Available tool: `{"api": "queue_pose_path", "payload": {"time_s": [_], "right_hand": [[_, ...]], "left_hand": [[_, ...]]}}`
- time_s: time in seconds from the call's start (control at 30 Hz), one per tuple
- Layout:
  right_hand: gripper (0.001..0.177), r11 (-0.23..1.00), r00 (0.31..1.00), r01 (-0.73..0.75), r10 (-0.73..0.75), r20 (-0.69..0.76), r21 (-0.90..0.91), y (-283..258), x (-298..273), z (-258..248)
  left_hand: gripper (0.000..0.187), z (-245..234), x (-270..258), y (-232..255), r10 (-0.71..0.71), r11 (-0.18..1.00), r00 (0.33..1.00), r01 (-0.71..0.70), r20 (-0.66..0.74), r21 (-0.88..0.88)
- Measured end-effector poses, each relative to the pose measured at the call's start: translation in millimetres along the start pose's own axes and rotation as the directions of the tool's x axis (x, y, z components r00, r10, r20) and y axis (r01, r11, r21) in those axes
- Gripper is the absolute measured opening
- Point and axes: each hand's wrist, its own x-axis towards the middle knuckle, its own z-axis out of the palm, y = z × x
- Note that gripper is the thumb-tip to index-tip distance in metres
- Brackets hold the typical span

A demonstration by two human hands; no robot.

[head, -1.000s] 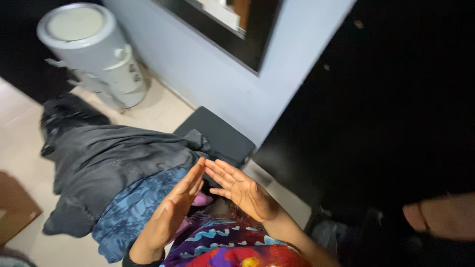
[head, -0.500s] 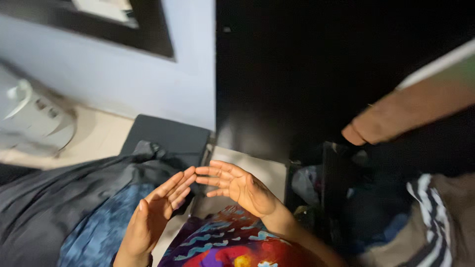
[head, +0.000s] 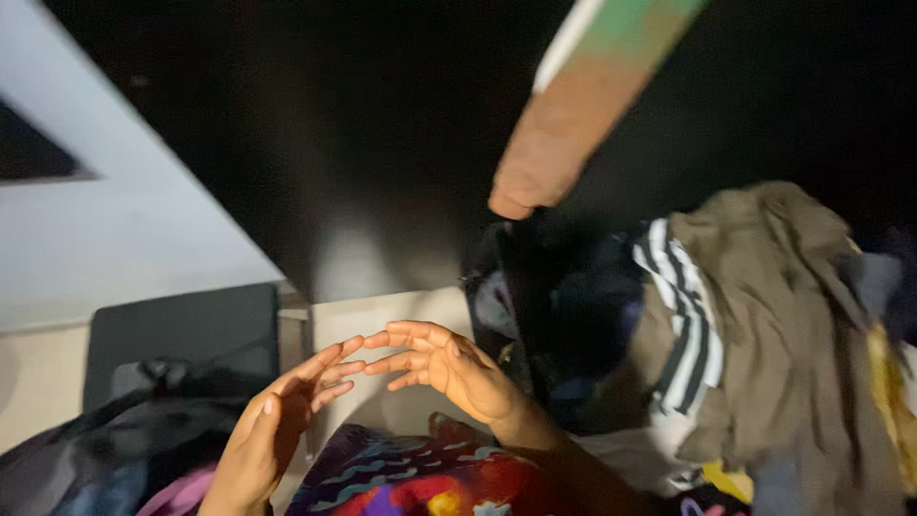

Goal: The person repeatedly picks up garments from a pile, unfolds and refolds them, then places them on a growing stack on a nearby stool. Items handled include black shorts, a pink shirt, gray shorts, a blue patterned shirt, gray jeans, a beige shirt, a gray shirt, a yellow patterned shirt, and a dark blue shirt.

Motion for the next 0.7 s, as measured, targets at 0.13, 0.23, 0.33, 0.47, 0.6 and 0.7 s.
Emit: {"api": "queue_pose_path", "payload": {"time_s": [0.13, 0.23, 0.33, 0.47, 0.6, 0.7], "right_hand": [[0.071, 0.998, 0.995, 0.057, -0.058, -0.079, -0.018, -23.6, -34.1, -13.9], [0.068, 0.994, 0.988, 0.097, -0.103, -0.112, -0.050, -35.6, -57.5, -25.1], [0.067, 0.989, 0.979, 0.122, -0.134, -0.151, -0.084, -47.8, -84.0, -34.6], [0.069, 0.980, 0.957, 0.164, -0.186, -0.221, -0.115, -55.7, -120.6, -45.9], [0.071, 0.978, 0.934, 0.173, -0.201, -0.296, -0.119, -58.6, -152.2, -55.6], [0.072, 0.975, 0.919, 0.164, -0.205, -0.336, -0.147, -62.3, -175.5, -60.8]], "left_hand": [[0.090, 32.9, 25.5, -4.9, -0.039, 0.999, 0.994, 0.035, 0.104, 0.042], [0.091, 58.8, 38.4, -9.7, -0.058, 0.997, 0.983, 0.047, 0.176, 0.064], [0.092, 85.0, 50.5, -13.0, -0.125, 0.986, 0.961, 0.093, 0.247, 0.136], [0.091, 116.5, 59.6, -18.0, -0.161, 0.970, 0.908, 0.073, 0.388, 0.233], [0.093, 143.3, 68.7, -33.3, -0.179, 0.968, 0.876, 0.075, 0.449, 0.239], [0.093, 157.7, 71.8, -51.7, -0.187, 0.974, 0.865, 0.101, 0.466, 0.202]]}}
